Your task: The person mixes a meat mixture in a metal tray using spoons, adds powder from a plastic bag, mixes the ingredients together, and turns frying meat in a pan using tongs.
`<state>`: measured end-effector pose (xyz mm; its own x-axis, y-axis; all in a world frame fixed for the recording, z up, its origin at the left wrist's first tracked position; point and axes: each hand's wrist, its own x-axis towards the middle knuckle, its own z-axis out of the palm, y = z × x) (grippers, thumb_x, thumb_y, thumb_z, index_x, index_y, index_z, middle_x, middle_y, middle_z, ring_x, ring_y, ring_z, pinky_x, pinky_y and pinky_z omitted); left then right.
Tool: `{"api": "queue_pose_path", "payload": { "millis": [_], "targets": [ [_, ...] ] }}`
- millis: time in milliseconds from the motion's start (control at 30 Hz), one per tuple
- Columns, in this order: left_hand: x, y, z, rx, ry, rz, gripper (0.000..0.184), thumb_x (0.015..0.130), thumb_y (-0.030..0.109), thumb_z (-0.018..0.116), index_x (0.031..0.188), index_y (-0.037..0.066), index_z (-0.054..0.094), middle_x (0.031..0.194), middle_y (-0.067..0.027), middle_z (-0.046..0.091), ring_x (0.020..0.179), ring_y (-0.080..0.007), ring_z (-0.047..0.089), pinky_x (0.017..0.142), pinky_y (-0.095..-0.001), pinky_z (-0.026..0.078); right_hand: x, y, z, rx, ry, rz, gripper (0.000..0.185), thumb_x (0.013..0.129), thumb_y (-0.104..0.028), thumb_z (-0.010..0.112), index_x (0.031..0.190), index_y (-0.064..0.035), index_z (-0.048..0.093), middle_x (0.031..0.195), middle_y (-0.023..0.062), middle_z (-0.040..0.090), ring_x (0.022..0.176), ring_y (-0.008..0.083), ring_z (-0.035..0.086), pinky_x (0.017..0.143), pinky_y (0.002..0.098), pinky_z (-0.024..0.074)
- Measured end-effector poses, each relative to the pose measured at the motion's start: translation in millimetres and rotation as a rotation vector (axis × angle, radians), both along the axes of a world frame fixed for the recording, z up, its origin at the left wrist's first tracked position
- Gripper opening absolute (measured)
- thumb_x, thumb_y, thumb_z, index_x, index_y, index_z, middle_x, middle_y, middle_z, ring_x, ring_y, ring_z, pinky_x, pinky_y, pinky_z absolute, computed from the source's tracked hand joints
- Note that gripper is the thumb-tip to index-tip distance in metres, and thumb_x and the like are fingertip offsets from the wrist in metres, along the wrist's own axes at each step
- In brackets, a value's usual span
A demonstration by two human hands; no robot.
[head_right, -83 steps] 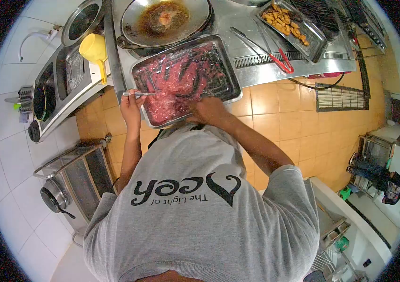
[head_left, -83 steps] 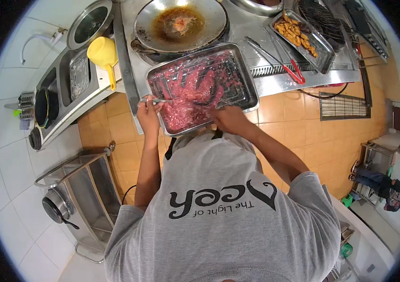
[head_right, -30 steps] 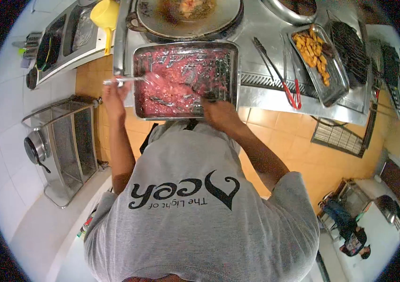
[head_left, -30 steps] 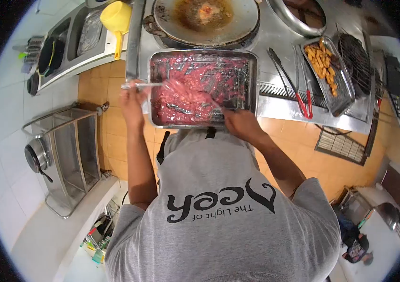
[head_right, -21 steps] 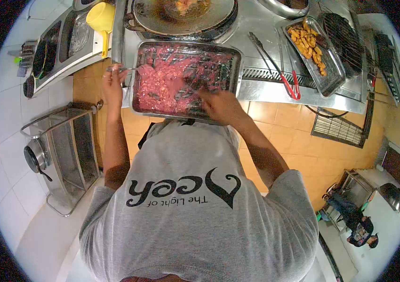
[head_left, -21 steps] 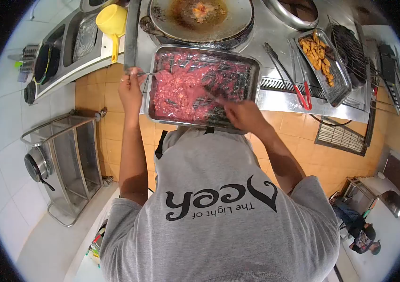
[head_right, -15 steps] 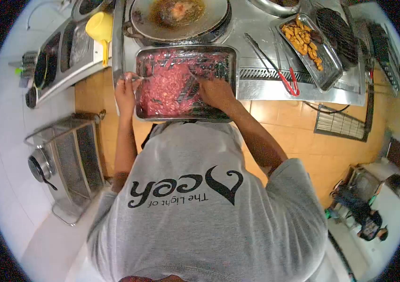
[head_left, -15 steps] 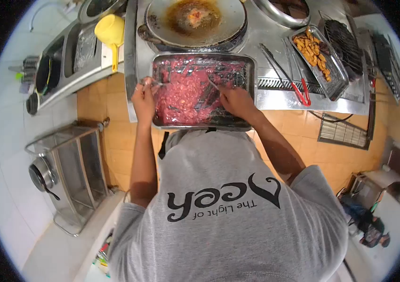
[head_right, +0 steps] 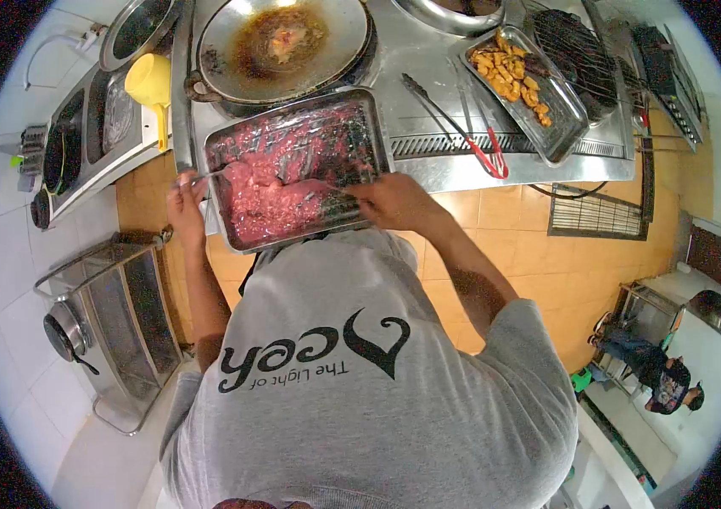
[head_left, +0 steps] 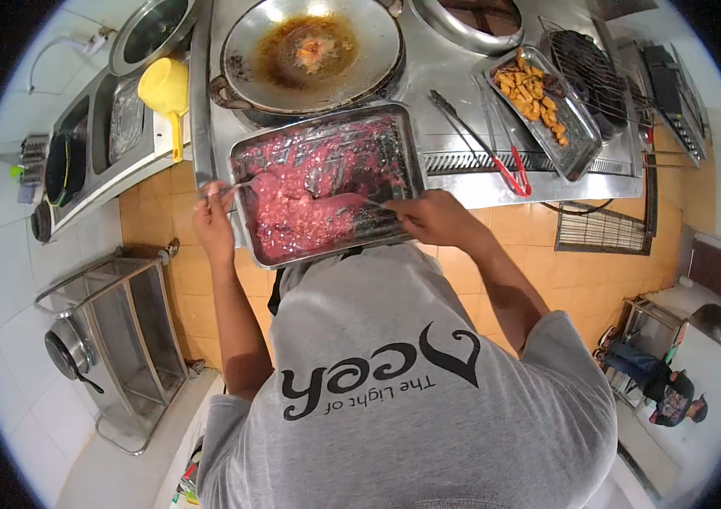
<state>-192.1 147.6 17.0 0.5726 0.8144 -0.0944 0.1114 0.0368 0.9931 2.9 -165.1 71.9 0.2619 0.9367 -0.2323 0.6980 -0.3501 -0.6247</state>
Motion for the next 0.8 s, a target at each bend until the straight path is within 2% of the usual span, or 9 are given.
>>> {"api": "queue_pose_path", "payload": {
  "millis": [33, 67, 133, 267, 400, 467, 500, 633, 800],
  "targets": [
    [2.5, -2.3, -5.6, -0.003, 0.001, -0.015, 0.023, 0.095, 0.018, 0.044, 0.099, -0.004, 0.051, 0.098, -0.0100, 0.055, 0.084, -0.0193, 0.061, 0.077, -0.0288, 0.051, 4.0, -6.6, -10.8, 0.184, -0.102, -0.018, 0.029, 0.075, -0.013, 0.054, 0.102, -0.0105, 0.063, 0.062, 0.0147, 0.058, 0.055, 0.0325, 0.057, 0.053, 0.0410, 0.0447],
    [3.1, -4.4, -9.5, -0.007, 0.002, -0.033, 0.023, 0.095, 0.018, 0.044, 0.100, -0.003, 0.051, 0.098, -0.0097, 0.055, 0.084, -0.0190, 0.061, 0.077, -0.0288, 0.051, 11.3, -15.9, -16.4, 0.040, -0.131, -0.106, 0.030, 0.075, -0.012, 0.054, 0.104, -0.0089, 0.062, 0.064, 0.0145, 0.059, 0.054, 0.0327, 0.057, 0.051, 0.0410, 0.0452],
    [5.5, -11.7, -9.1, -0.032, 0.008, -0.061, 0.021, 0.095, 0.018, 0.043, 0.100, -0.001, 0.051, 0.098, -0.0085, 0.055, 0.084, -0.0174, 0.061, 0.077, -0.0287, 0.051, 24.2, -19.1, -14.4, 0.056, -0.225, -0.295, 0.030, 0.078, -0.015, 0.051, 0.106, -0.0097, 0.060, 0.067, 0.0191, 0.060, 0.063, 0.0353, 0.061, 0.058, 0.0463, 0.0488],
    [6.8, -26.0, -10.3, -0.093, 0.067, -0.125, 0.022, 0.095, 0.018, 0.043, 0.101, -0.002, 0.052, 0.096, -0.0079, 0.056, 0.085, -0.0162, 0.060, 0.077, -0.0287, 0.051, 36.5, -9.4, -54.5, 0.110, -0.449, -0.443, 0.027, 0.078, -0.012, 0.053, 0.103, -0.0039, 0.059, 0.057, 0.0168, 0.057, 0.051, 0.0334, 0.057, 0.047, 0.0435, 0.0458],
    [-11.4, -22.3, -11.2, 0.002, 0.092, -0.130, 0.026, 0.094, 0.021, 0.044, 0.103, -0.003, 0.051, 0.095, -0.0094, 0.056, 0.084, -0.0167, 0.060, 0.075, -0.0286, 0.052, 2.8, 9.6, -58.5, -0.003, -0.343, -0.258, 0.015, 0.079, -0.014, 0.053, 0.090, -0.0070, 0.061, 0.058, 0.0157, 0.057, 0.053, 0.0329, 0.058, 0.049, 0.0436, 0.0468],
    [-23.9, 0.9, -24.4, 0.163, 0.107, -0.058, 0.027, 0.094, 0.022, 0.044, 0.104, -0.002, 0.051, 0.095, -0.0094, 0.056, 0.084, -0.0170, 0.060, 0.074, -0.0280, 0.052, -13.4, 10.3, -66.7, 0.236, -0.277, -0.041, 0.015, 0.078, -0.014, 0.054, 0.089, -0.0074, 0.062, 0.059, 0.0160, 0.057, 0.056, 0.0334, 0.058, 0.053, 0.0436, 0.0471],
    [-10.1, -0.3, -4.1, 0.043, 0.035, 0.030, 0.026, 0.095, 0.022, 0.044, 0.103, -0.001, 0.052, 0.095, -0.0089, 0.056, 0.084, -0.0171, 0.060, 0.074, -0.0276, 0.051, -11.9, 15.5, -59.0, 0.280, -0.238, 0.029, 0.015, 0.078, -0.015, 0.054, 0.089, -0.0074, 0.062, 0.060, 0.0162, 0.058, 0.057, 0.0336, 0.058, 0.054, 0.0435, 0.0472],
    [-9.5, 6.5, 15.6, -0.134, -0.059, 0.155, 0.025, 0.095, 0.023, 0.044, 0.102, 0.000, 0.052, 0.096, -0.0083, 0.055, 0.083, -0.0172, 0.061, 0.074, -0.0263, 0.050, -2.8, 26.1, -46.0, 0.092, -0.129, -0.092, 0.034, 0.081, -0.018, 0.050, 0.115, -0.0150, 0.055, 0.071, 0.0216, 0.060, 0.067, 0.0372, 0.061, 0.061, 0.0485, 0.0490],
    [-1.3, 9.8, 10.9, -0.033, -0.035, 0.099, 0.026, 0.095, 0.021, 0.043, 0.101, -0.003, 0.051, 0.096, -0.0098, 0.057, 0.084, -0.0174, 0.060, 0.076, -0.0273, 0.050, 4.9, 86.0, -66.7, 0.101, -0.346, -0.208, 0.025, 0.078, -0.017, 0.052, 0.102, -0.0118, 0.059, 0.065, 0.0180, 0.060, 0.058, 0.0360, 0.059, 0.054, 0.0470, 0.0473]
  ]
}}
